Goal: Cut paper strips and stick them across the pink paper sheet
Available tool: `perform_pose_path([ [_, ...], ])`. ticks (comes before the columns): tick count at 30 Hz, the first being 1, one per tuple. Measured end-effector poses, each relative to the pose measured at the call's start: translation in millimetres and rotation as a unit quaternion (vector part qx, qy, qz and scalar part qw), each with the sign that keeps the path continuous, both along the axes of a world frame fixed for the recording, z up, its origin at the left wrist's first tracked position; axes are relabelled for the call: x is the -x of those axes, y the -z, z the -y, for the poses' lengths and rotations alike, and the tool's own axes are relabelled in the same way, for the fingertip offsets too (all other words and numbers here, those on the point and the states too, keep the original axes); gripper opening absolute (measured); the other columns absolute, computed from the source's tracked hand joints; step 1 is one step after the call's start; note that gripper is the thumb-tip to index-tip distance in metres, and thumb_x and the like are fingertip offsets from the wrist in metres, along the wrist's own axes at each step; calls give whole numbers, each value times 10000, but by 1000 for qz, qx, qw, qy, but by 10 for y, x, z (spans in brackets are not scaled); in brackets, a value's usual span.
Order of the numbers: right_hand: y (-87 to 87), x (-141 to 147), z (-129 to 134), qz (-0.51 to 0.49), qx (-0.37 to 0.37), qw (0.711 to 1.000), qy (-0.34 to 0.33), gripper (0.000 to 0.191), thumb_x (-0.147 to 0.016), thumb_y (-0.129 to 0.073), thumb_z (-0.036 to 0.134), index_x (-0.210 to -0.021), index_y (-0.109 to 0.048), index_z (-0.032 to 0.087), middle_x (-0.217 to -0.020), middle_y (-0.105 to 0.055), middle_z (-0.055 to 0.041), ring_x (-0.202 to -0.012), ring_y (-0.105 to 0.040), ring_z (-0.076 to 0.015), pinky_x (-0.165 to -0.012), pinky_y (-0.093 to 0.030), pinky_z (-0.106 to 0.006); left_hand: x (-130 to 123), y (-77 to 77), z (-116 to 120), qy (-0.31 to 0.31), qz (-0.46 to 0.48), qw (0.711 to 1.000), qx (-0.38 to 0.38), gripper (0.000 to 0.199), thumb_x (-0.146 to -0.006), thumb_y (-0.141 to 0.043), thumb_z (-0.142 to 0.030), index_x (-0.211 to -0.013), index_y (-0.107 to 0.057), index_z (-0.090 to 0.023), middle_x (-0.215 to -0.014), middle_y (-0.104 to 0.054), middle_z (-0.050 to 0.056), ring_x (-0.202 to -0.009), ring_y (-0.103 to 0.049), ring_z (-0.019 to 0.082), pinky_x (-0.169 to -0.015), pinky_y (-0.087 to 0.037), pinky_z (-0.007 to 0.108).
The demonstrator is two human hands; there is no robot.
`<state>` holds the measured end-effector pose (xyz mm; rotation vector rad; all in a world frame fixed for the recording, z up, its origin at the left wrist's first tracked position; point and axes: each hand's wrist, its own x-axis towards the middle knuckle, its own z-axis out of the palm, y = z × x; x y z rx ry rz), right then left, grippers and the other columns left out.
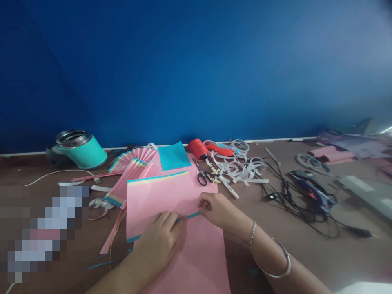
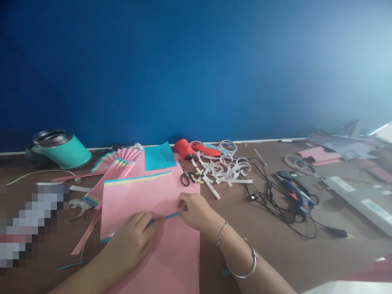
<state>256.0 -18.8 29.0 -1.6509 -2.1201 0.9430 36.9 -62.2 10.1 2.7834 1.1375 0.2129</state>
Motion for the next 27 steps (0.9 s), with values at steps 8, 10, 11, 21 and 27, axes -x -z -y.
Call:
perform_pose_path([
  [8,-17,-6,-8,16,10,1000,0,87,-681,-556,112,-724,-599,174,-658,-620,-3,-610,-541,-118,-563,-331,-201,5,23,4,-1,3,1000,-10,336,-879,-445,-134,-1208,-507,-145,-977,-561,76,-875,-504,224,-748,-457,381],
  [10,-20,-1,-10,24,15,1000,9,95,-673,-552,110,-726,-598,175,-653,-619,-3,-604,-538,-119,-556,-327,-202,8,40,5,-2,2,1000,-13,336,-881,-445,-139,-1212,-504,-150,-974,-560,73,-873,-504,223,-748,-455,379],
  [11,-22,1,-12,27,18,999,14,105,-668,-548,105,-729,-597,176,-652,-620,-3,-600,-538,-119,-554,-326,-201,9,50,5,-1,3,1000,-15,337,-884,-445,-143,-1215,-500,-152,-974,-559,73,-870,-504,222,-747,-455,378],
  [21,-108,-33,-22,48,32,998,31,158,-639,-522,58,-715,-587,180,-644,-630,4,-591,-544,-117,-556,-336,-204,3,38,0,-3,-5,1000,-22,340,-888,-439,-154,-1223,-497,-166,-967,-563,69,-859,-506,217,-736,-455,364],
  [27,-60,-46,-32,36,28,998,31,192,-615,-498,39,-705,-582,186,-632,-638,4,-591,-558,-123,-560,-350,-209,-5,-3,1,1,-11,1000,-8,351,-869,-472,-139,-1218,-503,-151,-958,-573,74,-848,-519,227,-719,-468,373],
])
